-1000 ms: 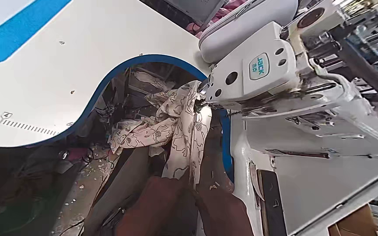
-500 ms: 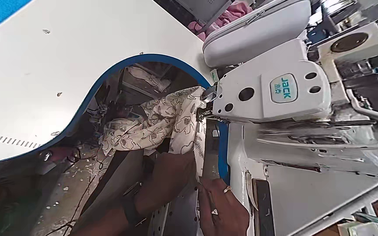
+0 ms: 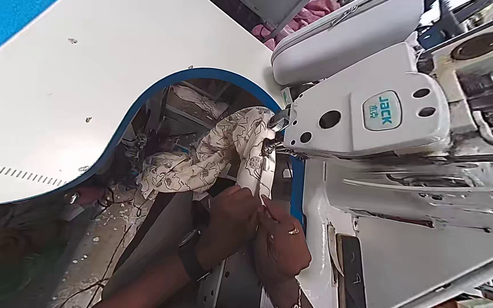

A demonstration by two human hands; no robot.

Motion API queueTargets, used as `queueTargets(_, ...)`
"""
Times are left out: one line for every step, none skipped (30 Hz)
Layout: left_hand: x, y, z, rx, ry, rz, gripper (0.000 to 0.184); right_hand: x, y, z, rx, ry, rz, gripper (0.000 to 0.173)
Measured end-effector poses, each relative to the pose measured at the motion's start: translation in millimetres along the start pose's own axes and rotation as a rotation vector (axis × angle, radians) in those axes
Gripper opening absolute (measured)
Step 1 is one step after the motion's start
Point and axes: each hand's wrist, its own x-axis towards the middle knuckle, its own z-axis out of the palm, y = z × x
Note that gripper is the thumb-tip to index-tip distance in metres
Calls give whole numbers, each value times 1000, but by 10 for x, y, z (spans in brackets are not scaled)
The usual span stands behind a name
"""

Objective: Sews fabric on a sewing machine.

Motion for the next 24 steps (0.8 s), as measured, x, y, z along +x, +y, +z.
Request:
queueTargets(47, -3, 25, 57, 8, 18, 19, 18, 9, 10, -10, -7, 8, 20)
queueTargets(104, -7, 56, 113, 14, 35, 20, 51, 22, 25, -22, -17, 16, 20)
queueTargets(167, -12, 86, 168, 22, 48, 19, 91, 41, 48, -35, -29, 25, 21)
queueTargets(223, -16, 110, 212, 25, 53, 17, 124, 57, 75, -52, -44, 41, 21)
queueTargets(272, -22, 133, 249, 26, 48, 15, 151, 66, 99, -69, -66, 61, 21)
queueTargets(300, -21, 144, 269, 8, 31, 12, 168, 72, 115, -83, -95, 79, 21)
queueTargets(317, -17, 147, 282, -19, 16, 12, 182, 83, 129, -86, -119, 88, 22)
queueTargets(315, -25, 157, 288, -37, 16, 12, 189, 96, 141, -86, -143, 91, 22)
queueTargets(302, -36, 166, 292, -44, 30, 13, 192, 109, 146, -84, -165, 89, 23)
queueTargets(294, -44, 153, 289, -56, 54, 14, 190, 117, 154, -79, -179, 83, 23)
queueTargets(307, -42, 113, 276, -73, 78, 15, 183, 116, 157, -70, -189, 77, 25)
queueTargets(349, -17, 22, 239, -96, 93, 16, 165, 95, 155, -60, -194, 71, 25)
queueTargets(443, 37, -112, 185, -103, 90, 17, 148, 59, 150, -58, -203, 60, 27)
queueTargets(590, 110, -270, 136, -87, 55, 21, 141, 22, 153, -72, -222, 50, 28)
queueTargets(758, 159, -433, 72, -105, -30, 27, 136, -18, 162, -98, -251, 40, 28)
queueTargets(912, 115, -535, -39, -182, -186, 34, 131, -55, 163, -121, -277, 40, 29)
queueTargets(1014, -69, -482, -187, -243, -351, 40, 124, -90, 156, -141, -294, 43, 30)
queueTargets(1092, -347, -275, -361, -295, -503, 47, 132, -105, 158, -161, -289, 36, 30)
queueTargets(1155, -644, 4, -563, -368, -635, 53, 132, -107, 159, -173, -276, 28, 30)
queueTargets(1265, -842, 250, -723, -418, -757, 54, 133, -98, 158, -177, -267, 22, 30)
queueTargets(1461, -939, 410, -799, -407, -817, 50, 157, -81, 180, -180, -257, 16, 31)
queueTargets(1681, -952, 494, -798, -374, -831, 39, 167, -72, 187, -178, -251, 17, 30)
queueTargets(1866, -946, 562, -744, -342, -841, 27, 143, -73, 184, -174, -249, 28, 30)
queueTargets(2021, -976, 642, -705, -341, -864, 20, 107, -72, 172, -168, -246, 36, 29)
